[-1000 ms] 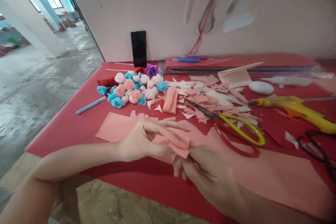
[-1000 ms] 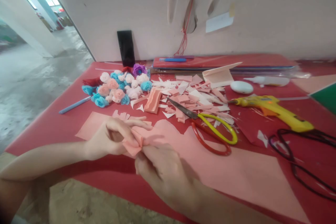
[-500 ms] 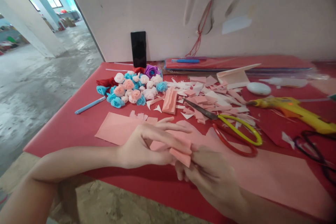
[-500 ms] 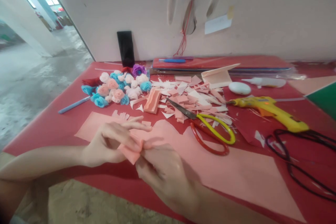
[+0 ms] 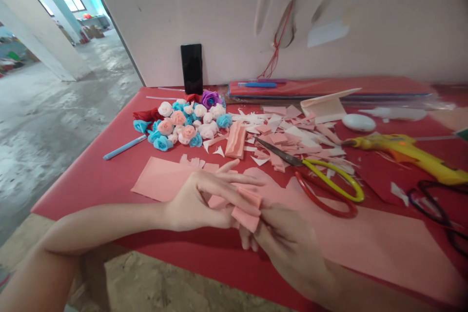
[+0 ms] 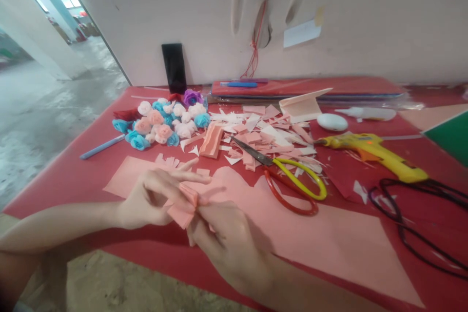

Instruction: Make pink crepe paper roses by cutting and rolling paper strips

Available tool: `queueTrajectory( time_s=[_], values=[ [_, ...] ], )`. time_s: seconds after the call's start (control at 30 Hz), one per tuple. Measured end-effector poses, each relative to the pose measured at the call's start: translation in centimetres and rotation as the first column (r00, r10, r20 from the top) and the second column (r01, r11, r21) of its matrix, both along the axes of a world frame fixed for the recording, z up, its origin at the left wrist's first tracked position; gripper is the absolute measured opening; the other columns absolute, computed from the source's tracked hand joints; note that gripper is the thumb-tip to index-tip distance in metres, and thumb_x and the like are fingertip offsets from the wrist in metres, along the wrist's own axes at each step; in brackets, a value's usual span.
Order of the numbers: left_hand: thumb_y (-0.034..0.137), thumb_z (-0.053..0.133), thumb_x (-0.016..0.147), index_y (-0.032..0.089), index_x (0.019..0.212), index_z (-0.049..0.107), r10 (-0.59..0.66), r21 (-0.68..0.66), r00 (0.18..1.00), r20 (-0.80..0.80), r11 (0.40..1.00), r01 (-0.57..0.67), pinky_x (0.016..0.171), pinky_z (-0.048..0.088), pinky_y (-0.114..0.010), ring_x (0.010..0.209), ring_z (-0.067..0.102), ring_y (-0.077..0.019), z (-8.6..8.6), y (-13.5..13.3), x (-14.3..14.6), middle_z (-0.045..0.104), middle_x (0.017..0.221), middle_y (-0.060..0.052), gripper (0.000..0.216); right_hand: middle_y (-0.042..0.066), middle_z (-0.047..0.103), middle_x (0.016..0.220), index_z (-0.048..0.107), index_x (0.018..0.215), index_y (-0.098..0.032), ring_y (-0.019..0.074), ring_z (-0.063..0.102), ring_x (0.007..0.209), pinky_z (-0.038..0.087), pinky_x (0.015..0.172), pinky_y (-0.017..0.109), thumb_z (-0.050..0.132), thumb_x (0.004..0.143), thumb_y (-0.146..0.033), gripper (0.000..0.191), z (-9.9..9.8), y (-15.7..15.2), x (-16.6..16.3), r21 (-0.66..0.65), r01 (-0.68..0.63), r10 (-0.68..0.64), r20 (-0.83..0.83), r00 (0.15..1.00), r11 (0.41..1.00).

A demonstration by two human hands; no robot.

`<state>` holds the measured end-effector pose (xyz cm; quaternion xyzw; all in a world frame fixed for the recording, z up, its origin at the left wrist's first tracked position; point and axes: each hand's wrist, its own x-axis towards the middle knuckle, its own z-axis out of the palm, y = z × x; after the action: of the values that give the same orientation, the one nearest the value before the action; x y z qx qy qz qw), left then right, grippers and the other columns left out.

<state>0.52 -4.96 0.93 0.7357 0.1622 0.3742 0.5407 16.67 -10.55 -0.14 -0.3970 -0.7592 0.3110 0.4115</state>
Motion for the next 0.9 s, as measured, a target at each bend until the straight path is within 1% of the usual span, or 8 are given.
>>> queueTrajectory(
  time_s=[0.13,0.33,0.5,0.6,0.67,0.73,0.8,0.9],
  values=[
    [-0.001,0.064,0.06,0.027,0.084,0.069,0.014,-0.036,1.0,0.006,0.999,-0.014,0.11,0.013,-0.048,0.107,0.056,-0.0204,-0.4,0.1,0.1,0.07,0.09,-0.001,0.037,-0.006,0.052,0.048,0.051,0.055,-0.016,0.0034,0.049,0.043,0.037,0.045,0.013,0.037,0.081,-0.006,0.031,-0.3,0.1,0.1,-0.072,-0.009,0.009,-0.003,1.0,0.997],
    [0.009,0.07,0.061,0.025,0.083,0.069,0.035,-0.073,0.999,0.012,0.997,-0.034,0.109,0.015,-0.047,0.108,0.055,-0.0225,-0.7,0.3,0.0,0.071,0.088,-0.003,0.027,-0.003,0.055,0.057,0.054,0.07,-0.018,0.0077,0.053,0.053,0.041,0.053,0.019,0.032,0.081,-0.008,0.027,-0.7,0.0,0.8,-0.149,-0.115,0.119,0.017,0.993,0.982],
    [0.003,0.063,0.062,0.023,0.078,0.071,0.128,-0.178,0.992,0.008,0.976,-0.125,0.109,0.02,-0.044,0.097,0.062,-0.0219,-0.6,0.7,0.2,0.071,0.087,-0.001,0.027,0.0,0.059,0.064,0.054,0.074,-0.019,0.0109,0.054,0.052,0.043,0.051,0.021,0.032,0.087,-0.02,0.025,0.4,-0.1,0.5,-0.296,0.035,0.031,0.215,0.976,0.955],
    [-0.003,0.057,0.061,0.023,0.074,0.071,0.188,-0.284,0.982,0.013,0.942,-0.177,0.103,0.035,-0.04,0.085,0.066,-0.0184,-0.9,1.1,0.5,0.072,0.079,0.001,0.033,0.002,0.063,0.067,0.058,0.082,-0.02,0.014,0.058,0.055,0.046,0.051,0.024,0.035,0.085,-0.024,0.024,1.3,0.6,1.7,-0.221,0.123,-0.022,0.411,0.911,0.968],
    [-0.001,0.058,0.063,0.022,0.075,0.071,0.179,-0.357,0.984,0.023,0.92,-0.159,0.09,0.047,-0.034,0.085,0.066,-0.0179,-1.1,1.3,0.6,0.072,0.081,0.0,0.029,0.006,0.066,0.086,0.058,0.1,-0.02,0.0186,0.062,0.07,0.049,0.06,0.029,0.034,0.085,-0.025,0.028,1.3,1.2,3.6,-0.12,0.22,-0.126,0.526,0.841,0.968],
    [0.001,0.059,0.066,0.022,0.076,0.071,0.16,-0.421,0.986,0.036,0.898,-0.13,0.078,0.053,-0.028,0.086,0.066,-0.0176,-1.3,1.3,0.6,0.072,0.083,-0.001,0.026,0.011,0.063,0.098,0.058,0.101,-0.016,0.025,0.061,0.084,0.05,0.068,0.037,0.032,0.083,-0.026,0.032,0.7,1.8,6.1,0.089,0.39,-0.355,0.631,0.69,0.916],
    [0.003,0.061,0.066,0.022,0.076,0.071,0.139,-0.463,0.989,0.058,0.881,-0.097,0.071,0.054,-0.023,0.083,0.067,-0.0166,-1.3,1.2,0.5,0.072,0.083,-0.002,0.023,0.016,0.055,0.113,0.055,0.106,-0.011,0.0293,0.054,0.102,0.047,0.081,0.042,0.028,0.083,-0.023,0.037,-0.3,2.2,8.4,0.208,0.456,-0.447,0.731,0.515,0.865],
    [0.012,0.065,0.069,0.023,0.075,0.071,0.079,-0.52,0.988,0.131,0.854,0.0,0.072,0.054,-0.023,0.079,0.067,-0.0159,-1.3,1.1,0.5,0.072,0.081,-0.001,0.014,0.017,0.051,0.119,0.049,0.114,-0.006,0.0279,0.047,0.111,0.04,0.093,0.041,0.027,0.082,-0.017,0.04,-1.8,2.5,10.6,0.219,0.454,-0.445,0.754,0.483,0.864]
  ],
)
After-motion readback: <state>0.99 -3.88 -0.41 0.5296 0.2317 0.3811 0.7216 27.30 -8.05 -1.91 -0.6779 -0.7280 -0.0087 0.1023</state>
